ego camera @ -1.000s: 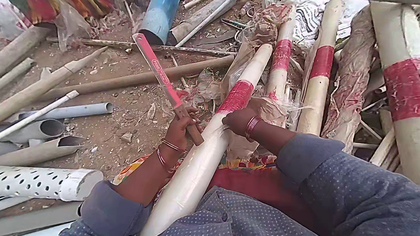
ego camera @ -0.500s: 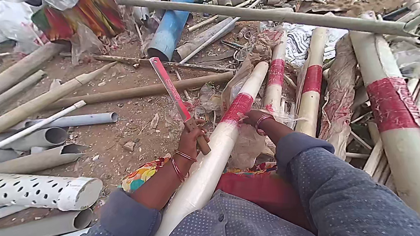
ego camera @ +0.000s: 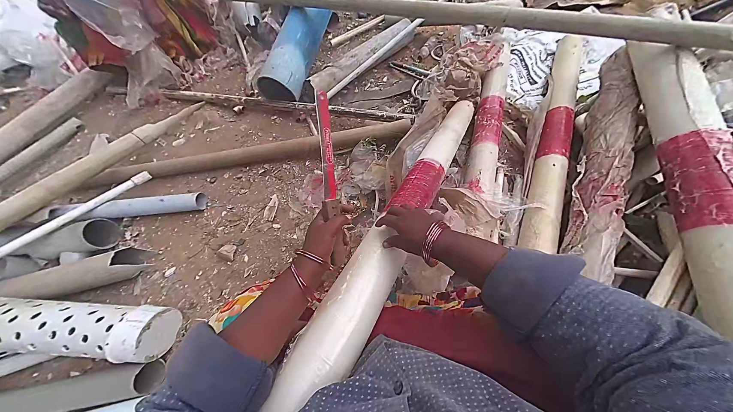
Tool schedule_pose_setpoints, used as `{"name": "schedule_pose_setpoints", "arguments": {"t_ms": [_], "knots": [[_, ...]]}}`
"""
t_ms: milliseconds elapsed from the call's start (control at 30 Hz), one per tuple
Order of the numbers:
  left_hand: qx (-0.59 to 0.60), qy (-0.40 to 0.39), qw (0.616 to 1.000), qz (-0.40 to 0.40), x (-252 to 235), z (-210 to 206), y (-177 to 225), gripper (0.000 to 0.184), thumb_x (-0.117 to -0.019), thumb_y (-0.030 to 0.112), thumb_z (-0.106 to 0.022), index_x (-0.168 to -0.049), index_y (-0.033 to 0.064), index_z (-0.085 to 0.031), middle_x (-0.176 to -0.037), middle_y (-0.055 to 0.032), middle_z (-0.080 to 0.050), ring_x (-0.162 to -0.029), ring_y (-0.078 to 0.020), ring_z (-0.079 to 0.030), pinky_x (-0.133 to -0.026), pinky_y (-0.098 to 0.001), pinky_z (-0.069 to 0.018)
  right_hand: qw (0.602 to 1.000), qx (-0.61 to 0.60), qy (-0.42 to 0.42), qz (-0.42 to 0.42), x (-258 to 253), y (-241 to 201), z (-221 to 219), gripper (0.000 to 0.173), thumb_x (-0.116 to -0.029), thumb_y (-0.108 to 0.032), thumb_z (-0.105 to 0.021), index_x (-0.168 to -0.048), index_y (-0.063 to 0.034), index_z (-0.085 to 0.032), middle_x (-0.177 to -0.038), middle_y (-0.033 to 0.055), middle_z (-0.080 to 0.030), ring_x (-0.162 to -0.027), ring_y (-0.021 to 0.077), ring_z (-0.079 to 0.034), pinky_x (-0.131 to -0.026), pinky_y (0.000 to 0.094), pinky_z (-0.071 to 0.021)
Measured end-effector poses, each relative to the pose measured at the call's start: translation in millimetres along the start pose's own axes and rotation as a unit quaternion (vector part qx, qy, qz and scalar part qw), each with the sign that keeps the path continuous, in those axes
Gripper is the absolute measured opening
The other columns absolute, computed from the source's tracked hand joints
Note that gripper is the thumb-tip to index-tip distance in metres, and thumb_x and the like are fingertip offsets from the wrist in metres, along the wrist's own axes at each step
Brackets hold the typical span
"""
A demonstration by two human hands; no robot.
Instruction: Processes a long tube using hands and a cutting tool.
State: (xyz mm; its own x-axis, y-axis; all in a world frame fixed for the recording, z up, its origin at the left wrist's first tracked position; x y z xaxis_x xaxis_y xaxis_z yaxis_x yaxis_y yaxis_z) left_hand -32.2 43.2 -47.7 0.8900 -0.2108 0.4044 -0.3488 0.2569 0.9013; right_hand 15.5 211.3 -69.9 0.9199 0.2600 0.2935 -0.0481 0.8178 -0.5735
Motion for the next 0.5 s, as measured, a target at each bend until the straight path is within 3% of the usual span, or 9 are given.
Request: {"name": "schedule_pose_setpoints", "arguments": {"t_ms": [67,133,367,500], "knots": [[-0.027,-0.009,1.000,0.003,-2,0,-3,0.024,-0.1029,0.001,-0.051,-0.125,0.0001,-0.059,-0.094,-0.0069,-0.062,-0.054,-0.0062,-0.052,-0.051,-0.0180,-0.0462,0.999,-0.031,0.014,-0.001,-3,1,-8,0.027,-0.0987,-0.017,-0.069,-0.122,-0.0028,-0.071,-0.128,0.0219,-0.064,-0.126,0.0433,-0.055,-0.102,0.0615,-0.0434],[-0.050,-0.018,0.999,0.010,-3,-2,-5,0.022,-0.1039,0.004,-0.051,-0.124,0.0003,-0.060,-0.091,-0.0061,-0.060,-0.055,-0.0064,-0.052,-0.053,-0.0185,-0.0467,0.999,-0.032,0.007,-0.018,-6,5,-8,0.022,-0.1007,-0.014,-0.065,-0.116,0.0002,-0.071,-0.121,0.0230,-0.066,-0.120,0.0424,-0.058,-0.100,0.0603,-0.0435],[-0.216,-0.070,0.973,0.029,-8,-10,-13,0.026,-0.1011,0.016,-0.065,-0.123,0.0032,-0.062,-0.089,-0.0056,-0.060,-0.059,-0.0064,-0.050,-0.058,-0.0215,-0.0450,0.999,0.036,0.005,-0.031,-1,1,-6,0.028,-0.1060,-0.016,-0.055,-0.124,0.0037,-0.064,-0.133,0.0243,-0.060,-0.129,0.0421,-0.055,-0.101,0.0600,-0.0441],[-0.251,-0.102,0.961,0.044,-5,-14,-13,0.024,-0.0999,0.011,-0.066,-0.122,0.0024,-0.062,-0.092,-0.0061,-0.059,-0.064,-0.0066,-0.050,-0.061,-0.0217,-0.0449,0.998,0.012,0.004,-0.061,1,6,0,0.033,-0.1091,-0.023,-0.050,-0.125,0.0036,-0.061,-0.127,0.0254,-0.063,-0.124,0.0423,-0.060,-0.100,0.0621,-0.0443]]}}
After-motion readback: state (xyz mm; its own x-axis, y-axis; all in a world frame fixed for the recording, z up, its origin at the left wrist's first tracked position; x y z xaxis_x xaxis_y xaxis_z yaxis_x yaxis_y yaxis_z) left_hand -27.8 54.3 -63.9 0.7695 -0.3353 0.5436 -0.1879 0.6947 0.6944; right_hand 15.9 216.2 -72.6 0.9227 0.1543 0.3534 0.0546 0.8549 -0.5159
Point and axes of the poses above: each hand's wrist, its own x-axis away from the middle knuckle, its own z-axis out of the back of the hand, y = z × x, the point moved 4 cm from there along -x, towards the middle knuckle
